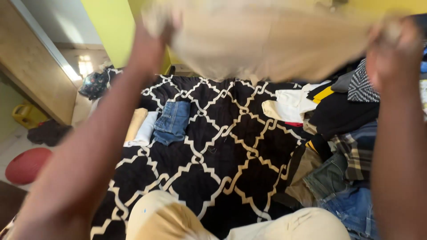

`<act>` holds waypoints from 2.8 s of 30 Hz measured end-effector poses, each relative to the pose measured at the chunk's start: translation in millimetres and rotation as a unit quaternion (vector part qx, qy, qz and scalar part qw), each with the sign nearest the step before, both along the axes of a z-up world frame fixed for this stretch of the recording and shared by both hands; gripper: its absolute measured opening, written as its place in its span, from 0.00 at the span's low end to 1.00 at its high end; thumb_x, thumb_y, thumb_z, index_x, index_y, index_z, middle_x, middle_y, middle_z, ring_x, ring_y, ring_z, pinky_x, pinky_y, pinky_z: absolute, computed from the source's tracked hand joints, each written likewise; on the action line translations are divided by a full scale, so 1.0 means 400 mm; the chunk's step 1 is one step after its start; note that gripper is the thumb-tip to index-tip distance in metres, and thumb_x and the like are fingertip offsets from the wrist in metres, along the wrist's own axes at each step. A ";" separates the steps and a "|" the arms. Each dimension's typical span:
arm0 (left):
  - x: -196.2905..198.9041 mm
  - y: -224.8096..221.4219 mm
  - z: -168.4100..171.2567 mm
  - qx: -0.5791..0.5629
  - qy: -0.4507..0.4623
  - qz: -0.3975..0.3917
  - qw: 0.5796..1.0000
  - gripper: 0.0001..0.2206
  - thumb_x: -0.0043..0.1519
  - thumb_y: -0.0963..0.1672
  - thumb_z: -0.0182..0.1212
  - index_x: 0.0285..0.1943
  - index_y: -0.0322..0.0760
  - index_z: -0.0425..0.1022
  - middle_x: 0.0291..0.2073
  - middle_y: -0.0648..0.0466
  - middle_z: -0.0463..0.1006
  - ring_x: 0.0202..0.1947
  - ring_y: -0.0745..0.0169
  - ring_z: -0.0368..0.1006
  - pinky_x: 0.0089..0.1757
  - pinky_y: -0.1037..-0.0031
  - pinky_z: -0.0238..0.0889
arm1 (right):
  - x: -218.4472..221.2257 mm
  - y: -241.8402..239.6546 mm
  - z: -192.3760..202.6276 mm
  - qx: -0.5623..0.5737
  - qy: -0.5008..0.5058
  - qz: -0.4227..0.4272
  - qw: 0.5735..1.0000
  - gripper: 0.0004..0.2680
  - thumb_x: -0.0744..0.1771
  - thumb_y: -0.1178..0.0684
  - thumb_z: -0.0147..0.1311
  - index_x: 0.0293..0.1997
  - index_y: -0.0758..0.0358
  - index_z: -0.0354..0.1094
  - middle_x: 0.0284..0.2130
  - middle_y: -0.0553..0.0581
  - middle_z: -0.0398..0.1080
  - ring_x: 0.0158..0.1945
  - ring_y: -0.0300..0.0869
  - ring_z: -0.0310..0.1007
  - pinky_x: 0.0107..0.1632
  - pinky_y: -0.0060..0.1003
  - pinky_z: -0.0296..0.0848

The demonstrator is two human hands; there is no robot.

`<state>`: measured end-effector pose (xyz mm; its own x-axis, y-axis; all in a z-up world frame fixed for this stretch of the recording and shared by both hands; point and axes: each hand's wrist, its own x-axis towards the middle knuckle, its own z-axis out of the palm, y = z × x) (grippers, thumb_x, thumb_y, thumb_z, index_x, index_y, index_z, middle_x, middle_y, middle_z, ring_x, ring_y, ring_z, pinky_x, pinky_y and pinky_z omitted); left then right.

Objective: Folding shorts and pants on a bed

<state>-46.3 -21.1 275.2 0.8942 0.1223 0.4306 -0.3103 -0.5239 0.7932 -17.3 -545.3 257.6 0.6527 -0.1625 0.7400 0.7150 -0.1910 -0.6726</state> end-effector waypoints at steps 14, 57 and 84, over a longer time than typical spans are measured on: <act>-0.043 0.007 -1.151 0.497 0.243 -0.298 0.778 0.11 0.56 0.56 0.58 0.47 0.76 0.80 0.41 0.69 0.83 0.48 0.60 0.79 0.52 0.67 0.71 | -0.345 0.113 -0.910 -0.393 0.540 0.081 0.740 0.06 0.58 0.57 0.72 0.31 0.49 0.89 0.30 0.48 0.86 0.40 0.40 0.85 0.50 0.33 0.77; -0.045 -0.180 -1.164 -0.193 0.519 -0.400 0.730 0.16 0.55 0.39 0.66 0.54 0.33 0.79 0.43 0.49 0.81 0.42 0.57 0.78 0.47 0.67 0.73 | 0.031 0.433 -0.952 -0.466 0.445 0.069 0.761 0.16 0.61 0.45 0.60 0.55 0.43 0.74 0.46 0.47 0.80 0.61 0.46 0.72 0.64 0.46 0.63; -0.022 -0.169 -1.131 0.045 0.467 -0.150 0.870 0.33 0.48 0.59 0.76 0.56 0.40 0.75 0.46 0.49 0.80 0.52 0.51 0.77 0.48 0.67 0.69 | 0.056 0.351 -0.983 -0.165 0.500 0.080 0.846 0.15 0.66 0.62 0.50 0.59 0.58 0.69 0.50 0.60 0.77 0.41 0.43 0.77 0.40 0.32 0.76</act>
